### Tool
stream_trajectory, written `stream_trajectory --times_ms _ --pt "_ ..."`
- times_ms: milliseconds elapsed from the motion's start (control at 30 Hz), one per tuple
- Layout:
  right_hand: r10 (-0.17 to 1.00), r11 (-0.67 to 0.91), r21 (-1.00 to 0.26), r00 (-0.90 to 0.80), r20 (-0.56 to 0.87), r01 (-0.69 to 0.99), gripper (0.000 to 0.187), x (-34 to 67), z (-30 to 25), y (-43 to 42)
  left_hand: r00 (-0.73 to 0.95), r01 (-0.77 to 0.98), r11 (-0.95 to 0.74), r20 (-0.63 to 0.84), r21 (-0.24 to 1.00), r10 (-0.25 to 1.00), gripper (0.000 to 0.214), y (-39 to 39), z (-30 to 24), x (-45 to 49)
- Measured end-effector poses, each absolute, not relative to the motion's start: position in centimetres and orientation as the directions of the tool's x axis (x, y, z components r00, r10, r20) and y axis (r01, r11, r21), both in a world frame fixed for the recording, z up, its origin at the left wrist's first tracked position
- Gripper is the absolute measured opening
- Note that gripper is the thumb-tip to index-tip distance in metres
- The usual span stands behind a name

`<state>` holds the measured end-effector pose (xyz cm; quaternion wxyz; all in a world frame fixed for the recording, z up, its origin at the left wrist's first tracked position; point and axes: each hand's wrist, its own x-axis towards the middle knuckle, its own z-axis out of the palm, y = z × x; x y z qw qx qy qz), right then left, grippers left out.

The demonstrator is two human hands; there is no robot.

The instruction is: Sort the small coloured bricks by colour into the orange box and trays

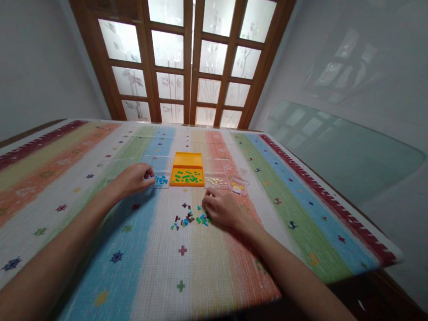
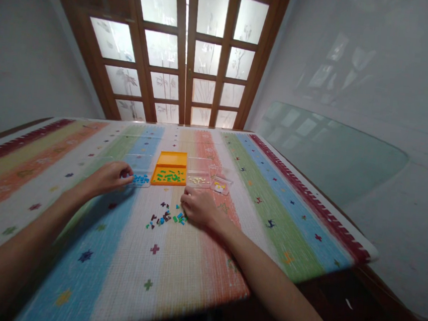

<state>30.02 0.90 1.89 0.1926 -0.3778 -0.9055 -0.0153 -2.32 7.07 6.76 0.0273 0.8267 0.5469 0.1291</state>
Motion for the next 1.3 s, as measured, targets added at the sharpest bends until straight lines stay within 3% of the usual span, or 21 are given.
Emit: stream_trajectory --times_ms 500,967,1300 --pt "0.682 0.715 -0.148 -0.636 0.361 0.683 0.02 30.1 1.8 0.8 0.362 0.893 -0.374 0.097 0.249 0.927 0.033 7.9 6.2 -2.4" --pt "0.683 0.717 -0.16 -0.639 0.354 0.679 0.019 30.1 1.8 0.9 0.407 0.861 -0.444 0.189 0.248 0.894 0.027 7.8 5.7 -2.6" --pt "0.713 0.697 -0.385 -0.64 0.286 0.605 0.019 30.1 2.5 0.9 0.404 0.856 -0.459 0.248 0.236 0.881 0.036 6.6 6.2 -1.9"
